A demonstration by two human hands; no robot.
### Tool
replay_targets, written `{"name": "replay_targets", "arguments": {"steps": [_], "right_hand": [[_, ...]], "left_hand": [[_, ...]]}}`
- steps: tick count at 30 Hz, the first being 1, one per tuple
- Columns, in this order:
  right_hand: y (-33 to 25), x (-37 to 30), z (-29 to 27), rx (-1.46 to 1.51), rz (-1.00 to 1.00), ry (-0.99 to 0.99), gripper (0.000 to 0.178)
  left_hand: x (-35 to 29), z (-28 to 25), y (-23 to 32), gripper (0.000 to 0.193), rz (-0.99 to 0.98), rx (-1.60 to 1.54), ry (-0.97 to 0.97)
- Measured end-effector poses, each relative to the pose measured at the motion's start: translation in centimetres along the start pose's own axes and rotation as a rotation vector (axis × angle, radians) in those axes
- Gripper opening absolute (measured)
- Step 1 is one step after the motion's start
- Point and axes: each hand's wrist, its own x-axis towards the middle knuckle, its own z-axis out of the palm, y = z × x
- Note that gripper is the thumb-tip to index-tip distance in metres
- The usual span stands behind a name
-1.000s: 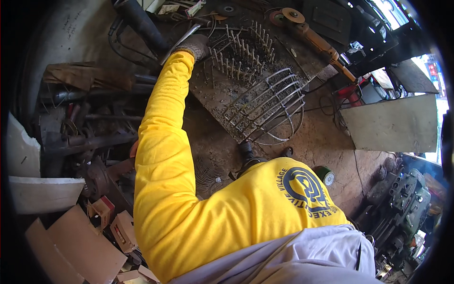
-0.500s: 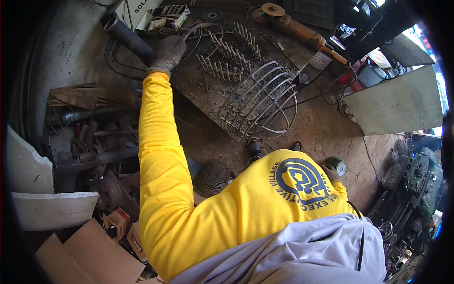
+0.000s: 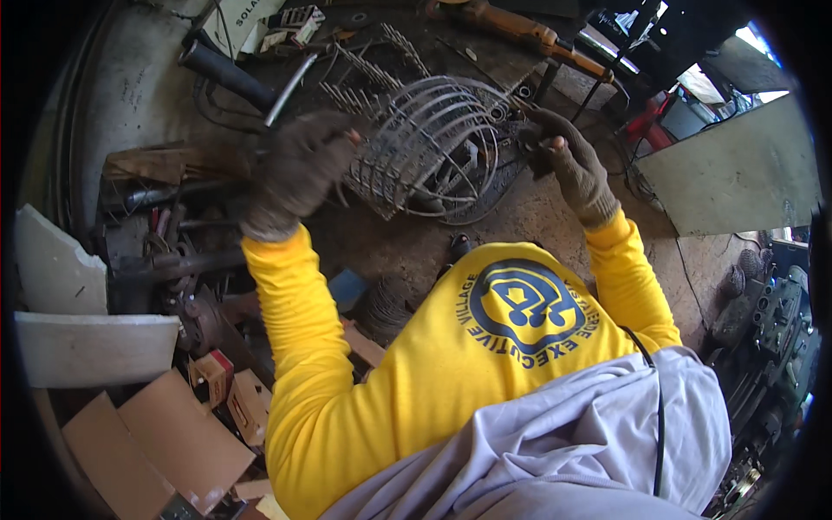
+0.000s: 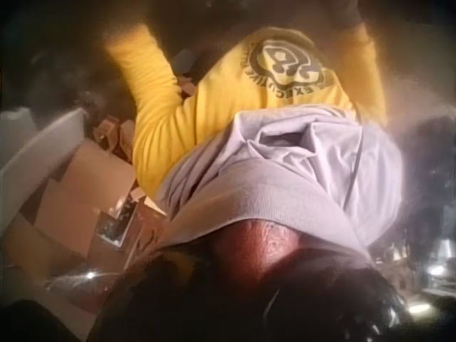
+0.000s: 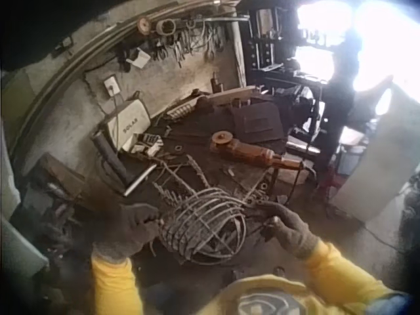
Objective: The person uses a welding tool to join metal pieces on a wire frame and then grinds the edges of a metal component using an angle grinder.
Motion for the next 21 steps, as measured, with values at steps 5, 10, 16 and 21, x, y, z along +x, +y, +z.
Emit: {"name": "replay_targets", "arguments": {"steps": [5, 10, 16, 21], "right_hand": [[0.6, -2.0, -4.1, -0.104, 0.362, -0.355, 0.036], [3.9, -4.4, -7.2, -0.166, 0.295, -0.419, 0.035], [5.4, -0.5, -7.1, -0.386, 0.138, -0.557, 0.037], [9.6, 3.7, -4.0, -0.538, -0.128, -0.516, 0.036]], "left_hand": [[-5.7, 9.7, -1.4, 0.02, -0.137, -0.042, -0.041], [-8.8, 16.1, -1.5, 0.024, -0.11, 0.175, 0.062], [-9.3, 18.2, -0.7, 0.028, -0.294, 0.267, 0.187], [-8.5, 17.3, -4.8, 0.031, -0.221, 0.413, 0.33]]}}
